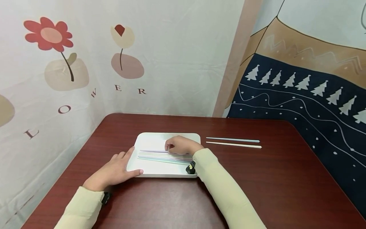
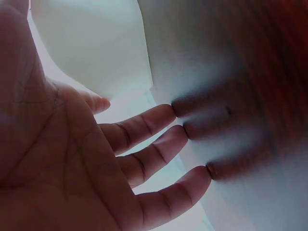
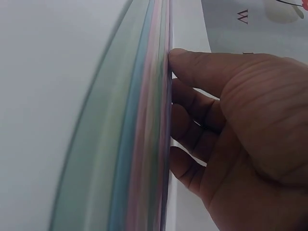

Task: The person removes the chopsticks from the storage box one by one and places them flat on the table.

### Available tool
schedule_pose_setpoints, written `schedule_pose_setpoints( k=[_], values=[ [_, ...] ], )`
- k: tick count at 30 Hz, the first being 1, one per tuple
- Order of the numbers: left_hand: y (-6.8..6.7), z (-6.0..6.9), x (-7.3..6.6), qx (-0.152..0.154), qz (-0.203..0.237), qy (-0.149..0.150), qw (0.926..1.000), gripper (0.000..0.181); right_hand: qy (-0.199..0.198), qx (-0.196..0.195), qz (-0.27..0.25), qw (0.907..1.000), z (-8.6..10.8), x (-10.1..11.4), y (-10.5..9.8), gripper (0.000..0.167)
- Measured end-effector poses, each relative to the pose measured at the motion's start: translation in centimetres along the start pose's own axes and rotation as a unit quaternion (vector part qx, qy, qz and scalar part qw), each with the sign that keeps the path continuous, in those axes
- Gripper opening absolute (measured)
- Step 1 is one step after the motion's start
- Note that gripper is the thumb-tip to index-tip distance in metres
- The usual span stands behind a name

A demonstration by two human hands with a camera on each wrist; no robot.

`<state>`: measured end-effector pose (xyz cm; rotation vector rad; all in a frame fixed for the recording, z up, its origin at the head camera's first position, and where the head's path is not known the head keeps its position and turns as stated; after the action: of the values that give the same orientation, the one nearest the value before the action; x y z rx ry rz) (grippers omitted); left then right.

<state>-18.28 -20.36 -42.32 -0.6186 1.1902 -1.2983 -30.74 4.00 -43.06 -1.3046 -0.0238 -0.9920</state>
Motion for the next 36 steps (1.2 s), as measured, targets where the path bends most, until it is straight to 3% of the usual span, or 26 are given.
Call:
schedule_pose_setpoints(
  k=[14, 29, 36],
  values=[
    [-0.32, -0.54, 0.06, -0.002, 0.002, 0.006, 1.0000, 0.116, 0.011, -0.011, 0.001, 0.9999, 0.05, -0.16, -0.46, 0.015],
    [-0.20, -0.13, 0.01, -0.010, 0.009, 0.016, 0.9998, 0.115, 0.002, -0.012, 0.050, 0.9987, -0.52, 0.07, -0.09, 0.015],
    [0.03, -0.02, 0.04, -0.009, 0.006, 0.015, 0.9998, 0.115, 0.001, -0.041, 0.061, 0.9973, 0.07, 0.52, -0.37, 0.018]
  ],
)
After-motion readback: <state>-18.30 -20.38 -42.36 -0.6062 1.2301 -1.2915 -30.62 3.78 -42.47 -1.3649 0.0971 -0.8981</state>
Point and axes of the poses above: each hand's wrist, its own z-axis away from the middle knuckle, its own y-axis out of the palm, x = y × z, the point moved 3 cm from there along -z, towards the middle knuckle, and after that the axes turned 15 degrees about x, right-handed, at the moved point
